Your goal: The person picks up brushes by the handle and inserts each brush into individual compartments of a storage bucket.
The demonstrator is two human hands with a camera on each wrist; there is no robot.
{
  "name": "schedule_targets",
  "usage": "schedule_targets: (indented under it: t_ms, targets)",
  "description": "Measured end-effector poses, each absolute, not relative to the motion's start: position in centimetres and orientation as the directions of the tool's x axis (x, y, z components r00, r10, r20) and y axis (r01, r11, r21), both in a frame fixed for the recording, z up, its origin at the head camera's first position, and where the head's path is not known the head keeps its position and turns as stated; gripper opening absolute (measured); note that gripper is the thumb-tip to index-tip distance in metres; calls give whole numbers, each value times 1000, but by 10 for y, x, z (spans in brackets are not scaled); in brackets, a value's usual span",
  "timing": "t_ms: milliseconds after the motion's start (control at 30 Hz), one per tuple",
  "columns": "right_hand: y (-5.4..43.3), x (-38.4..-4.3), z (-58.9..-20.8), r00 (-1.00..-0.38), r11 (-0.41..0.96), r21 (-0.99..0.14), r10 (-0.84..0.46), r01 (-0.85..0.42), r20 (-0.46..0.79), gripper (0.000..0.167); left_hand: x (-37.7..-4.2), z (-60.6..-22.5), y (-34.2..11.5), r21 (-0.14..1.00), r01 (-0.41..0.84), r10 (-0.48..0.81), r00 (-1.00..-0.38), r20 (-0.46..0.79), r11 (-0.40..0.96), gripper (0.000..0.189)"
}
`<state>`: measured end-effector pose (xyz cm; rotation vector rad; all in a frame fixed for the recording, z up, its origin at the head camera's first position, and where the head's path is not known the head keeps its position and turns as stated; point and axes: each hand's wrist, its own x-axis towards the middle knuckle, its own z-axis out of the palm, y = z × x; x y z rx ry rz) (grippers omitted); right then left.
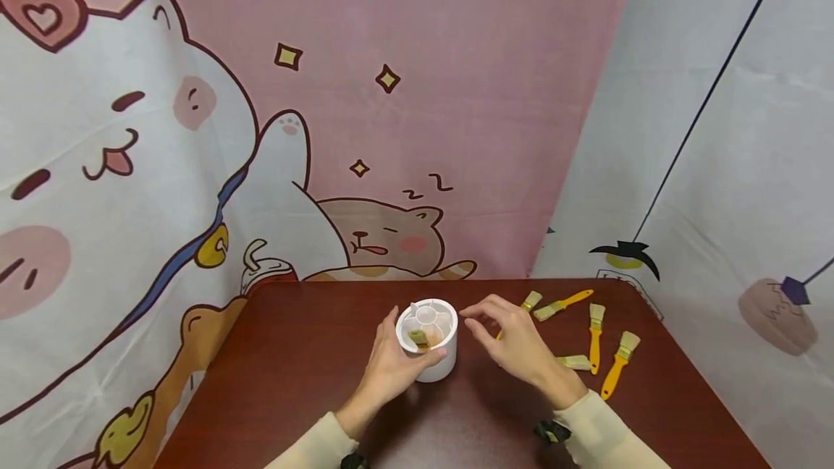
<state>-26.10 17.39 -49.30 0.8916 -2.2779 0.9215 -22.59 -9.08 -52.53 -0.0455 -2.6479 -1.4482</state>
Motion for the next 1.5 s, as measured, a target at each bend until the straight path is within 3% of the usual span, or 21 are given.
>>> schedule_targets:
  t_ms: [200, 567, 867, 1233, 1500]
  targets:
    - [185, -266, -491, -641, 567, -390, -350, -725, 683, 22, -226, -525, -83, 848, 68, -61, -991, 117, 526, 137]
    - [196, -266, -495, -691, 615, -411, -326, -673, 645, 20, -229, -527, -83, 852, 97, -51, -988, 143, 515, 123]
    - [203, -267, -496, -764, 647, -469, -293, -601, 575, 18, -231, -529, -85, 861, 84, -42, -992, 121, 502, 123]
    - [213, -272, -498, -798, 702, -462, -258, -542, 544, 15, -231, -527, -90, 864, 104, -12, -992, 127, 493, 120]
    - [227, -278, -503, -839, 726, -485, -235, -487, 491, 14, -236, -530, -97, 911, 128, 55, -992, 115, 392, 114]
